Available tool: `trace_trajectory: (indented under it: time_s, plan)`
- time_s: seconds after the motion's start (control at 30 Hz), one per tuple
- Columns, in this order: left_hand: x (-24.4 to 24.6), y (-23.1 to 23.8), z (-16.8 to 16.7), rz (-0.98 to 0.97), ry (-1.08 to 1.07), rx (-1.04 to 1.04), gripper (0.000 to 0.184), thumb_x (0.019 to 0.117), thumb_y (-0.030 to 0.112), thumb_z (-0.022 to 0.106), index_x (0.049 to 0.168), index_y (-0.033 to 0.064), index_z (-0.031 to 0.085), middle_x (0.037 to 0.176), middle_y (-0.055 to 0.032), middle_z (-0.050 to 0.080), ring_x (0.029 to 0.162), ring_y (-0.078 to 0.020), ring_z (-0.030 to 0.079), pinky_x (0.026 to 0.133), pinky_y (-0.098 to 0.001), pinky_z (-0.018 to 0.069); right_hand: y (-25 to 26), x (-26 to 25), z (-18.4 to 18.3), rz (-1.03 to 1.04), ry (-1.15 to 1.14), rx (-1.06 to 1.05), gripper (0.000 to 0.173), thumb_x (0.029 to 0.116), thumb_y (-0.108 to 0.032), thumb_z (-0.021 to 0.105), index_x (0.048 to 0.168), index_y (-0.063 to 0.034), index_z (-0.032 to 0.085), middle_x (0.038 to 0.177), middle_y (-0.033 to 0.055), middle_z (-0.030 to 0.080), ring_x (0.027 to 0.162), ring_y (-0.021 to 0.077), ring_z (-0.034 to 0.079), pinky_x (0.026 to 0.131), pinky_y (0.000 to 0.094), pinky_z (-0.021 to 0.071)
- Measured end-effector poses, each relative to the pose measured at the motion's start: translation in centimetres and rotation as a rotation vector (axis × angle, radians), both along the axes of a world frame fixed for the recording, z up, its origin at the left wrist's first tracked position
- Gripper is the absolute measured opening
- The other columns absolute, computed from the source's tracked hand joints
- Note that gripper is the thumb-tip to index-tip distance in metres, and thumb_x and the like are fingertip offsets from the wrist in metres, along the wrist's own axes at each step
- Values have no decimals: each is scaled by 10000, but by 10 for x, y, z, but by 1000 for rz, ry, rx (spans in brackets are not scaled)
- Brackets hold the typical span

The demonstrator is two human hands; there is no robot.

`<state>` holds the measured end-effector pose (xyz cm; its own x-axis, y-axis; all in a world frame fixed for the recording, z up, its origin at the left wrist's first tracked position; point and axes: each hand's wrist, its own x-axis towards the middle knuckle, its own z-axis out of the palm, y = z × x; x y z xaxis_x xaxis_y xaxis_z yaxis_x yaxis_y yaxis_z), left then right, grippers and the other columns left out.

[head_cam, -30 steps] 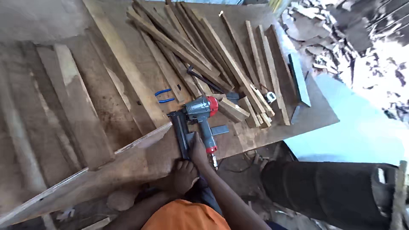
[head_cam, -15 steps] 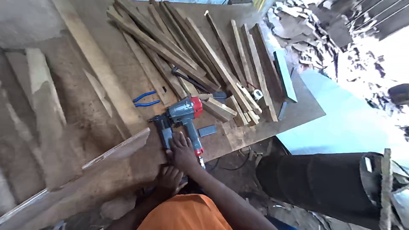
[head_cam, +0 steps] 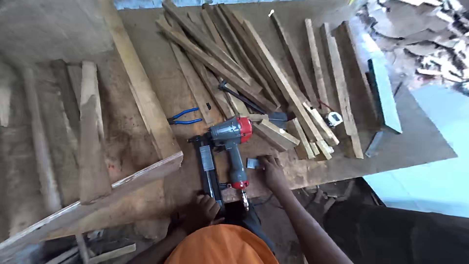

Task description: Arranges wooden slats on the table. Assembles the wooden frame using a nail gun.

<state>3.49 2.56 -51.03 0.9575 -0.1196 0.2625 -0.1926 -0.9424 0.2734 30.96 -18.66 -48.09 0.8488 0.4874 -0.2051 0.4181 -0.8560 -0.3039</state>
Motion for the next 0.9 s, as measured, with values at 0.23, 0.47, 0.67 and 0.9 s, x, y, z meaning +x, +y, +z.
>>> trace_trajectory:
  time_s: [0.23, 0.47, 0.67, 0.9]
  plan:
    - [7, 6, 9, -89, 183, -28, 486, 952, 618, 571, 1077, 169, 709, 1079, -51, 699, 1069, -248, 659, 987, -497, 508, 4, -60, 39, -674, 115, 518, 317, 998, -210, 663, 1116, 78, 602, 950, 239, 639, 852, 367, 648, 791, 585, 543]
    - [3, 17, 16, -100, 173, -57, 429, 937, 547, 654, 1055, 136, 688, 1072, -64, 660, 1066, -261, 628, 961, -499, 501, 79, -130, 103, -725, 581, 1022, 388, 977, -21, 602, 1360, -39, 541, 1057, 156, 683, 811, 239, 693, 719, 419, 615]
    - [3, 20, 16, -105, 181, -84, 440, 944, 534, 652, 1078, 117, 687, 1091, -82, 669, 1066, -288, 636, 943, -511, 517, 111, -133, 71, -509, 295, 763, 223, 933, -86, 715, 1147, -25, 697, 887, 106, 705, 743, 200, 677, 704, 416, 599]
    - [4, 20, 10, -116, 183, -57, 435, 962, 540, 605, 1112, 140, 683, 1092, -68, 668, 1079, -283, 628, 936, -512, 508, 148, -126, 51, -335, 150, 180, 305, 1009, -254, 609, 1219, -46, 685, 1166, 189, 674, 1081, 358, 668, 934, 564, 551]
